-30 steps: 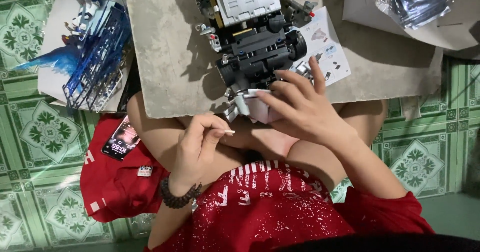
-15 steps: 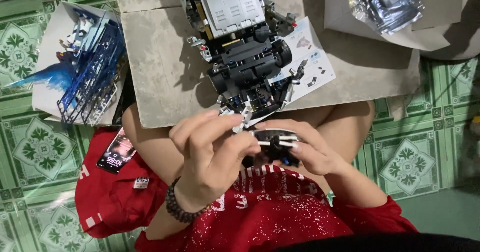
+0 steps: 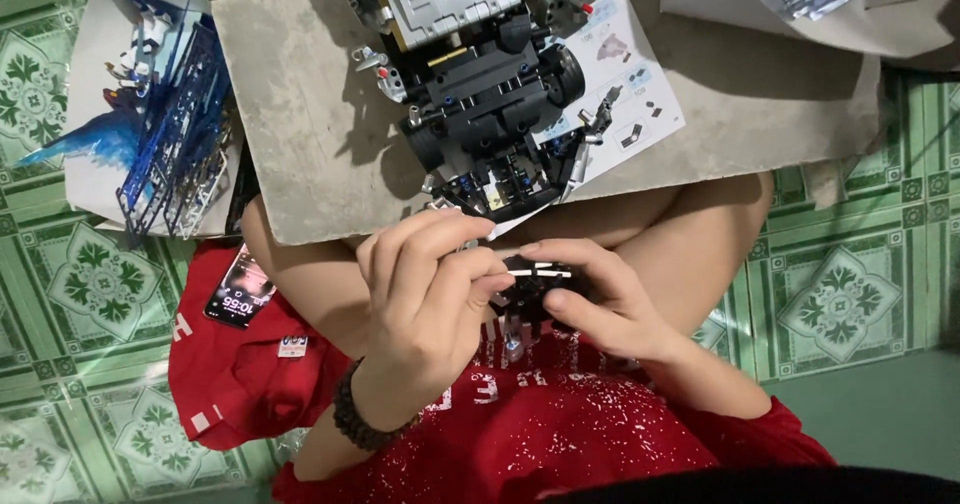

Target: The person assembles a toy vehicle by hand, attaching a grey curved panel to a black chassis and securing it with small pins. They handle the parts and the instruction sheet while sitting on the floor.

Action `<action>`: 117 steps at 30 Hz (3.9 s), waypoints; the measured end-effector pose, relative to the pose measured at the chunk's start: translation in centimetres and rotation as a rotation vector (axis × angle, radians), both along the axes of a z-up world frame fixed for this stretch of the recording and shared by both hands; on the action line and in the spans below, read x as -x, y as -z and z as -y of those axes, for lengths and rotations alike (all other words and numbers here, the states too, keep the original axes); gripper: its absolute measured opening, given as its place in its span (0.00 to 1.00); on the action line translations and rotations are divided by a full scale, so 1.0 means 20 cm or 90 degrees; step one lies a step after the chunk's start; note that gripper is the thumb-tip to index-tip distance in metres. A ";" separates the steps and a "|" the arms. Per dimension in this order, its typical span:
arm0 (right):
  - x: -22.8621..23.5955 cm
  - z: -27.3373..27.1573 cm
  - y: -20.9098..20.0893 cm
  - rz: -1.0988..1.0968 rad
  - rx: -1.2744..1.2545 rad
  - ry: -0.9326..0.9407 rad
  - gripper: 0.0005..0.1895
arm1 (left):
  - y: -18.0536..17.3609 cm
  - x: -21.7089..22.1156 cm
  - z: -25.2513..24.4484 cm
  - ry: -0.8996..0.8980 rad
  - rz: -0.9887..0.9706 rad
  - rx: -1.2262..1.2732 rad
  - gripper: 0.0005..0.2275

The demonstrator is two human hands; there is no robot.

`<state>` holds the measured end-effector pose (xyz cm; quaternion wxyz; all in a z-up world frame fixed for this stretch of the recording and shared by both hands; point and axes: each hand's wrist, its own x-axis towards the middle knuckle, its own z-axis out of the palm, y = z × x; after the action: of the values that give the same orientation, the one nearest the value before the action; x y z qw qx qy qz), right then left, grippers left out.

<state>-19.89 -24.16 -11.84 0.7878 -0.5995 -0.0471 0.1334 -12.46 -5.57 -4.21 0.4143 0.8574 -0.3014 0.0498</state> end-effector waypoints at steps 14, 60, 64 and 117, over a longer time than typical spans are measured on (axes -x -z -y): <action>-0.08 0.03 -0.07 0.190 0.161 -0.042 0.15 | 0.02 0.02 -0.01 0.047 0.106 -0.172 0.06; -0.11 0.03 -0.19 0.260 0.249 -0.094 0.16 | -0.02 0.07 0.00 0.023 0.089 -0.246 0.07; -0.11 0.02 -0.20 0.260 0.259 -0.092 0.15 | -0.01 0.07 -0.02 0.048 0.201 -0.313 0.04; -0.05 0.04 -0.12 0.227 0.089 -0.060 0.07 | -0.13 -0.06 -0.09 0.359 0.211 -0.243 0.06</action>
<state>-18.96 -24.90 -9.41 0.7163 -0.6640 -0.2043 0.0651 -11.19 -3.77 -1.66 0.1900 0.7828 -0.5923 0.0146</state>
